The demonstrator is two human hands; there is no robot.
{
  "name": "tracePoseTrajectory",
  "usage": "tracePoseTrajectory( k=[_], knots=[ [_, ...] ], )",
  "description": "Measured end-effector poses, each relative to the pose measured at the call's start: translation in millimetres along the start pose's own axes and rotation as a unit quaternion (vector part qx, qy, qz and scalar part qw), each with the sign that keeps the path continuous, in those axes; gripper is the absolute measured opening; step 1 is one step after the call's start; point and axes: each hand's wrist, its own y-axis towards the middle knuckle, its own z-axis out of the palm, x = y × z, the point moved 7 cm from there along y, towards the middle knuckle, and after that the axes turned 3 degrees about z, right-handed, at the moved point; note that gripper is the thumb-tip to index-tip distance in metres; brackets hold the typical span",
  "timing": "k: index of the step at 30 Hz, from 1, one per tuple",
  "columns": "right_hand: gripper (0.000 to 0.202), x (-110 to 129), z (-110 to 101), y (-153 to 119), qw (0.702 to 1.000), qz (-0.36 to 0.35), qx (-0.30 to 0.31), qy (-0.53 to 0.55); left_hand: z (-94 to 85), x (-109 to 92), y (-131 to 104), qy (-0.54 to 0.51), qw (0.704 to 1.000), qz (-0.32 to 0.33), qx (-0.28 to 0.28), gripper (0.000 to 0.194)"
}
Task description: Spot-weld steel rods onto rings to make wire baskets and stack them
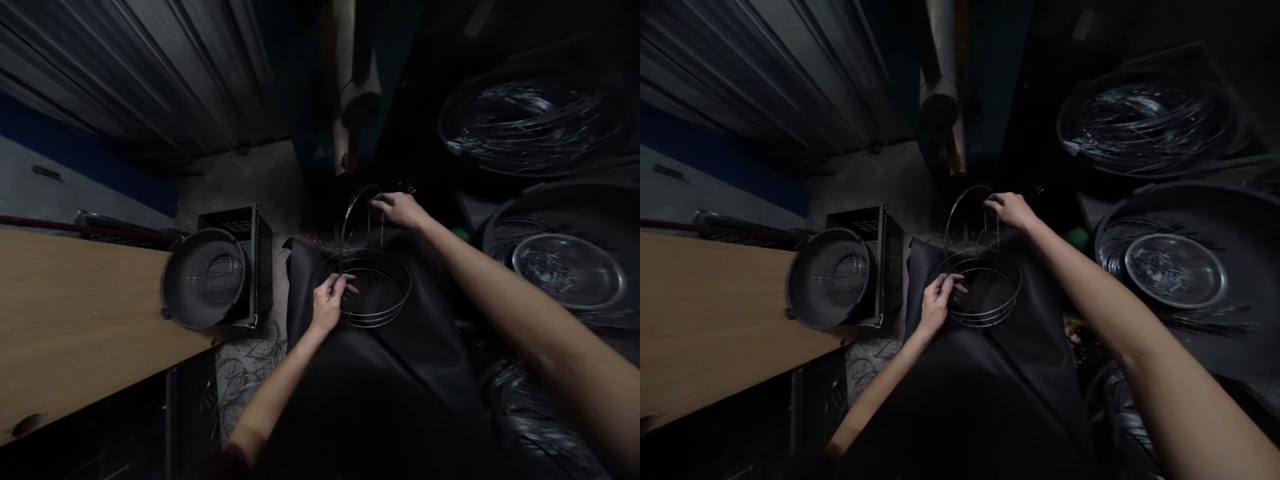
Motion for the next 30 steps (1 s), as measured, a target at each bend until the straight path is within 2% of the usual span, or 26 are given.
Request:
tracePoseTrajectory(
  k=[3,6,8,10,13,15,17,20,23,26,28,30],
  knots=[
    [0.025,-11,-7,-4,0.998,-0.003,-0.017,0.055,-5.7,0,4,-0.044,0.999,0.006,0.017,0.037],
    [0.026,-8,-5,-4,0.998,-0.015,-0.016,0.067,-8.4,6,1,-0.114,0.993,-0.013,0.02,0.039],
    [0.025,0,3,0,0.998,-0.024,-0.013,0.061,-9.1,9,-4,-0.14,0.99,-0.03,0.02,0.042],
    [0.024,8,17,5,0.998,-0.028,-0.003,0.061,-6.7,7,-8,-0.112,0.993,-0.025,0.037,0.041],
    [0.025,14,39,12,0.997,-0.01,0.017,0.08,5.4,2,-7,-0.051,0.995,0.004,0.09,0.04],
    [0.025,12,45,14,0.997,0.009,0.015,0.077,15.8,5,0,-0.05,0.991,0.006,0.12,0.04],
    [0.024,15,41,15,0.998,0.008,0.002,0.055,23.0,10,10,-0.067,0.99,-0.009,0.126,0.039],
    [0.024,36,20,11,0.998,-0.055,-0.027,0.027,26.5,8,24,-0.038,0.994,0.001,0.106,0.031],
    [0.029,72,-6,-5,0.989,-0.138,-0.059,-0.012,26.8,-12,34,-0.002,0.995,0.043,0.087,0.033],
    [0.039,103,-23,-40,0.969,-0.213,-0.057,-0.113,25.5,-33,43,-0.041,0.995,0.055,0.072,0.034],
    [0.044,111,-27,-70,0.948,-0.253,-0.041,-0.19,23.8,-41,48,-0.057,0.994,0.057,0.075,0.029],
    [0.047,109,-25,-103,0.929,-0.28,-0.027,-0.241,20.2,-43,51,-0.059,0.993,0.058,0.085,0.023]
  ],
)
